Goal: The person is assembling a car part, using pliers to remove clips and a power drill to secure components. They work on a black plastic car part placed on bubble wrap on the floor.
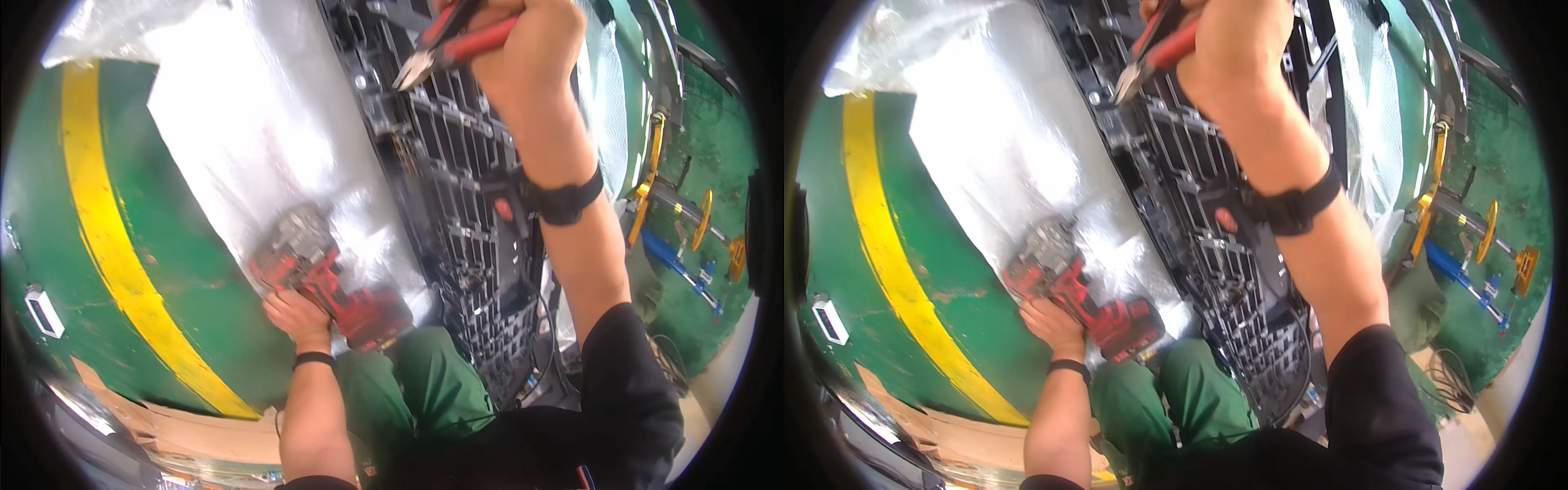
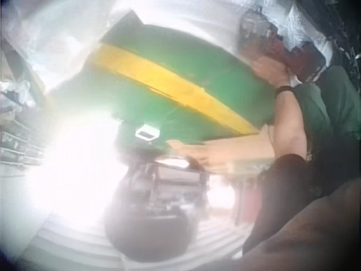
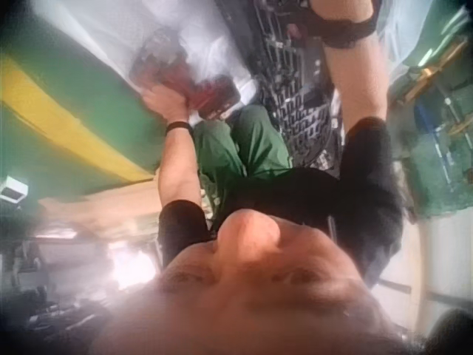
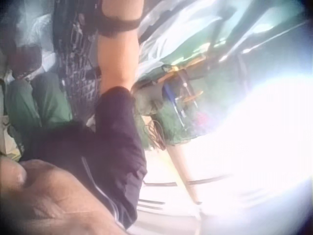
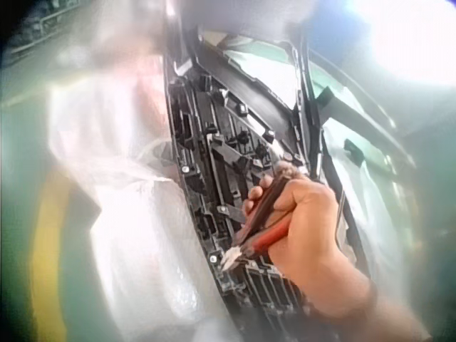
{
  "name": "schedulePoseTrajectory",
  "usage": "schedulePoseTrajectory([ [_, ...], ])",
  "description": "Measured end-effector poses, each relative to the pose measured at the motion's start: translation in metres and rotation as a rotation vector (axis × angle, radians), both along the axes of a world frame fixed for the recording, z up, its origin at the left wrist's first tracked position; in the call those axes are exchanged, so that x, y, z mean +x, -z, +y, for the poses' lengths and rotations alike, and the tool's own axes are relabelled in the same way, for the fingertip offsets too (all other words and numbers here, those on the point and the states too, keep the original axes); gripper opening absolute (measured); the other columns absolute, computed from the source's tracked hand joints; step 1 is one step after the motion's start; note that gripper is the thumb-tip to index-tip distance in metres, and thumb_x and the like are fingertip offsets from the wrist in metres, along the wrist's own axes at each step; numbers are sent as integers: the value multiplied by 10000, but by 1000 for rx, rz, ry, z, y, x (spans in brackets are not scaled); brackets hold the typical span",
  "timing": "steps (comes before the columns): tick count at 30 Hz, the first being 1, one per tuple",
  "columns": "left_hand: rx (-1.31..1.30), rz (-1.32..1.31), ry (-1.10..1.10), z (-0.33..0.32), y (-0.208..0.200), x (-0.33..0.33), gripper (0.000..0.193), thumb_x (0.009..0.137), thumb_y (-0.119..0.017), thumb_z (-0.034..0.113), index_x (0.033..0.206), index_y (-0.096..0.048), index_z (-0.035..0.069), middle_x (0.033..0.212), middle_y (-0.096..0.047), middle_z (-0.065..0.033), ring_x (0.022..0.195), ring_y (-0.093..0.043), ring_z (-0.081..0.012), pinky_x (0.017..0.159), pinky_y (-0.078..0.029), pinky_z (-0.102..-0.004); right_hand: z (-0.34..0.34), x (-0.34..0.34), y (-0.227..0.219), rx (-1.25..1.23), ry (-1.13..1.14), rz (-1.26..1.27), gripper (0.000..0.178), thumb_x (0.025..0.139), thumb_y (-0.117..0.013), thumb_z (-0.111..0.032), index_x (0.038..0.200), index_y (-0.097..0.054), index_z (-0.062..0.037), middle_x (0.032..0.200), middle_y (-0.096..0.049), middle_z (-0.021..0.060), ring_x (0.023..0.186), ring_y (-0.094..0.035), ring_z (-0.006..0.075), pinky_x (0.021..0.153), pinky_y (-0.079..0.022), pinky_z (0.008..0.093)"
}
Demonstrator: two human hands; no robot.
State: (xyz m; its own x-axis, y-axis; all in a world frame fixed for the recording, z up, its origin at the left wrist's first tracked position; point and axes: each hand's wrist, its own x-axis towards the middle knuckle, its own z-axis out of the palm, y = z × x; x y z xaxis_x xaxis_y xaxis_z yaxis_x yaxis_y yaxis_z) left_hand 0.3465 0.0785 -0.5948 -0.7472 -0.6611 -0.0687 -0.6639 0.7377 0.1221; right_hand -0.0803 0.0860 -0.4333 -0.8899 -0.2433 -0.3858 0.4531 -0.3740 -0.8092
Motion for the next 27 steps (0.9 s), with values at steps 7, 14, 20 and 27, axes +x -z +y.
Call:
schedulePoseTrajectory([
  [7,19,4,-43,2,-3,-2,438,821,-686,401,845,-431,46,907,-493,-181,841,-523,-405,692,-436,-510,-6,14,-17,-31,-453,0,514,765,-461,33,1259,-601,48,1172,-712,185,1081,-662,253,833,-495,293],
  [14,69,-41,-62,4,-6,1,402,827,-699,352,882,-464,30,995,-526,-210,918,-535,-426,746,-457,-520,-18,-24,-29,-13,-197,171,565,769,-392,15,1323,-508,14,1190,-605,212,921,-599,326,809,-544,494],
  [20,19,45,-50,2,-2,-5,343,880,-635,334,849,-450,46,899,-500,-188,826,-517,-402,683,-428,-516,-54,-38,-48,-18,-231,326,587,798,-380,43,1374,-490,22,1187,-591,193,927,-603,276,830,-537,422],
  [27,59,-54,-57,3,-8,-1,373,834,-697,319,892,-484,18,967,-530,-214,899,-530,-424,767,-454,-513,-27,-11,-31,-29,-167,247,594,750,-420,11,1331,-514,88,1159,-627,215,1060,-621,326,790,-570,423],
])
